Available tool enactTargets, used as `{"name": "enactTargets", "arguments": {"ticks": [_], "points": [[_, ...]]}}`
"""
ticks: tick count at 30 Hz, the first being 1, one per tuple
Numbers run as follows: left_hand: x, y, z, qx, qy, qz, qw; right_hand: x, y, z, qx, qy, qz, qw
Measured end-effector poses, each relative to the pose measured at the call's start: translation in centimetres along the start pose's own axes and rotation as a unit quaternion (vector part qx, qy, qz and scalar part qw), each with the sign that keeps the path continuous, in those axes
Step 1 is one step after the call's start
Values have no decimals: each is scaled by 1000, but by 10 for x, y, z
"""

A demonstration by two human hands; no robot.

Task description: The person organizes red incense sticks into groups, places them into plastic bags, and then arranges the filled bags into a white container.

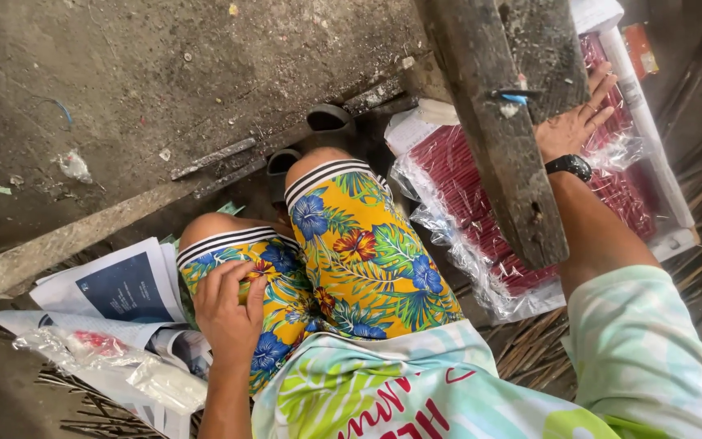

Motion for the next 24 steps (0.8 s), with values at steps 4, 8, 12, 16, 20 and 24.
{"name": "enactTargets", "arguments": {"ticks": [4, 8, 12, 16, 20, 24], "points": [[4, 3, 4, -4, -10, 9, 1000, 15, -62, 44, -20, 29, -5, 999], [3, 6, 4, -16, -19, 15, 1000, 38, -145, 103, -368, 87, 121, 918], [0, 8, 2, -25, -24, 19, 999, 21, -46, 36, -223, 66, 136, 963], [-4, 8, -2, -25, -27, 17, 999, -3, 20, -23, -58, -46, -61, 995], [-3, 8, -2, -25, -24, 28, 999, 11, -17, 8, -99, 18, 10, 995], [-4, 12, 0, -30, -24, 31, 999, 9, -11, 5, -95, 25, 39, 994]]}}
Point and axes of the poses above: each hand's wrist, its own x-axis towards the middle knuckle, its own y-axis out of the back of the hand, z = x × y, the point moved 10 cm from there along x, towards the middle knuckle, and after that the axes turned 11 degrees about y, right-handed, at the moved point
